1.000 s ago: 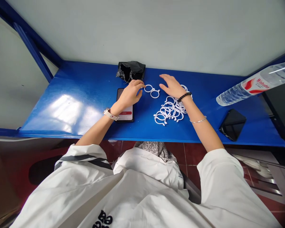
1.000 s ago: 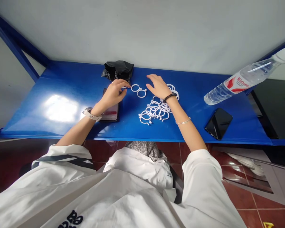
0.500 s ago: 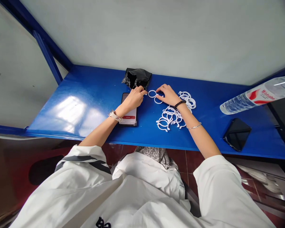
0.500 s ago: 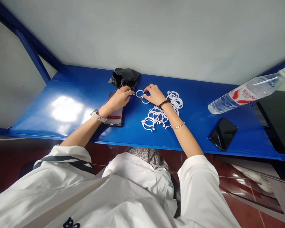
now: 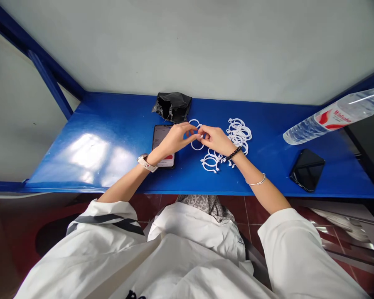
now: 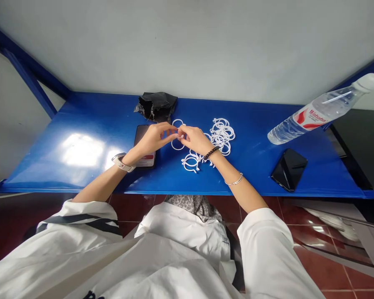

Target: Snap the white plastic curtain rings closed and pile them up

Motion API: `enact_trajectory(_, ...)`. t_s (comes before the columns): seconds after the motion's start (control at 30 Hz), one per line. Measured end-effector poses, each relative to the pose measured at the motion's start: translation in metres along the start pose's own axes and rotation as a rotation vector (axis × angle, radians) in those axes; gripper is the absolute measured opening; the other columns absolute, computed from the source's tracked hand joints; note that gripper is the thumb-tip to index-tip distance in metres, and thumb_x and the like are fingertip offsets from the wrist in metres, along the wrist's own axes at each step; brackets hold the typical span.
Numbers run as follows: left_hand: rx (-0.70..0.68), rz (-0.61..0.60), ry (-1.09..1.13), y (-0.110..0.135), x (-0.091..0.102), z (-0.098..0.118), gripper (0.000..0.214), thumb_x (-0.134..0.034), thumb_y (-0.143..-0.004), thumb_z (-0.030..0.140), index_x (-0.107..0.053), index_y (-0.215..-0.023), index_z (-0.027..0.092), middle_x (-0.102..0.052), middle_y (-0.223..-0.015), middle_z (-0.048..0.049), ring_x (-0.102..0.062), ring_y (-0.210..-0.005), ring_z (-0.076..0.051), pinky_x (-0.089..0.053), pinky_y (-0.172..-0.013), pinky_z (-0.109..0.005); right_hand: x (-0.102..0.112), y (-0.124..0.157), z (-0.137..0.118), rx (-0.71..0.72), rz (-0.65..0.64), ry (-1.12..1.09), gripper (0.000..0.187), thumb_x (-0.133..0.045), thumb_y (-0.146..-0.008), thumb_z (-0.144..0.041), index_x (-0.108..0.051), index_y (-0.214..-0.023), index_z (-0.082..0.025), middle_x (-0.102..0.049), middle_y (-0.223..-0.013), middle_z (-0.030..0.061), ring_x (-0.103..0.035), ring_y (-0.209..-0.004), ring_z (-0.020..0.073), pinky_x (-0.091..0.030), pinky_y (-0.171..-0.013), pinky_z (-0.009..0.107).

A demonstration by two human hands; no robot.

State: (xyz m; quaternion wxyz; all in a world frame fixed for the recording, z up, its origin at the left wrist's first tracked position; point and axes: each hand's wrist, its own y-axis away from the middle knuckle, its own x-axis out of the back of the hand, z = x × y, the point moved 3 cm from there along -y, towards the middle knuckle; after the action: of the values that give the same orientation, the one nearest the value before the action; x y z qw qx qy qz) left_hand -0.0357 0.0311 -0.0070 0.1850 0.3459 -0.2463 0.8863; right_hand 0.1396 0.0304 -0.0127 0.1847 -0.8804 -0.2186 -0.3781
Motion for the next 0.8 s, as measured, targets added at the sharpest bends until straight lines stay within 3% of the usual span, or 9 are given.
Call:
enact_trajectory(0.13, 0.086, -0.058, 0.192, 0.002, -0.005, 0.002, 0.034, -0.065, -0.089, 0.048, -0.07, -0.081, 0.015, -0.069, -0.073, -0.0034, -0.056, -0.062, -0.013, -0.042, -0.06, -0.025, -0.006, 0.009, -0.012, 0.073, 0.051, -0.117, 0.007, -0.059, -0.087, -0.023, -0.054, -0.091, -0.022, -0.058, -0.07, -0.0032, -0.051, -0.056, 0.0122, -0.04, -0.057, 0.025)
enact_trajectory(0.37, 0.206, -0.139, 0.582, 0.005, -0.014, 0.0, 0.048, -0.074, -0.08, 0.059, -0.064, -0.095, 0.014, -0.069, -0.073, -0.0049, -0.062, -0.061, -0.014, -0.049, -0.059, -0.025, 0.0, 0.019, -0.01, 0.008, 0.163, -0.275, 0.026, -0.064, -0.085, -0.028, -0.052, -0.107, -0.022, -0.065, -0.083, -0.0008, -0.056, -0.06, 0.0111, -0.046, -0.057, 0.025)
enact_trajectory(0.47, 0.192, -0.098, 0.543, 0.006, -0.014, 0.005, 0.05, -0.074, -0.079, 0.062, -0.063, -0.094, 0.015, -0.067, -0.074, -0.0039, -0.06, -0.063, -0.013, -0.048, -0.06, -0.024, 0.002, 0.02, -0.006, -0.041, 0.196, -0.263, 0.026, -0.065, -0.084, -0.029, -0.057, -0.107, -0.021, -0.068, -0.082, 0.0004, -0.058, -0.06, 0.0118, -0.047, -0.058, 0.025)
enact_trajectory(0.6, 0.111, -0.044, 0.33, 0.008, -0.016, 0.012, 0.048, -0.067, -0.085, 0.064, -0.064, -0.09, 0.016, -0.062, -0.068, -0.0009, -0.051, -0.059, -0.011, -0.04, -0.057, -0.024, 0.0, 0.026, 0.0, -0.072, 0.186, -0.21, 0.014, -0.064, -0.087, -0.032, -0.065, -0.094, -0.02, -0.07, -0.077, 0.0024, -0.06, -0.062, 0.0141, -0.048, -0.059, 0.026)
enact_trajectory(0.8, 0.093, -0.058, 0.301, 0.012, -0.019, 0.017, 0.051, -0.063, -0.086, 0.068, -0.06, -0.083, 0.017, -0.053, -0.06, 0.0025, -0.042, -0.053, -0.01, -0.033, -0.052, -0.024, -0.003, 0.036, -0.006, 0.048, 0.163, -0.029, 0.007, -0.06, -0.092, -0.024, -0.065, -0.095, -0.021, -0.071, -0.084, 0.0043, -0.057, -0.063, 0.0158, -0.047, -0.063, 0.029)
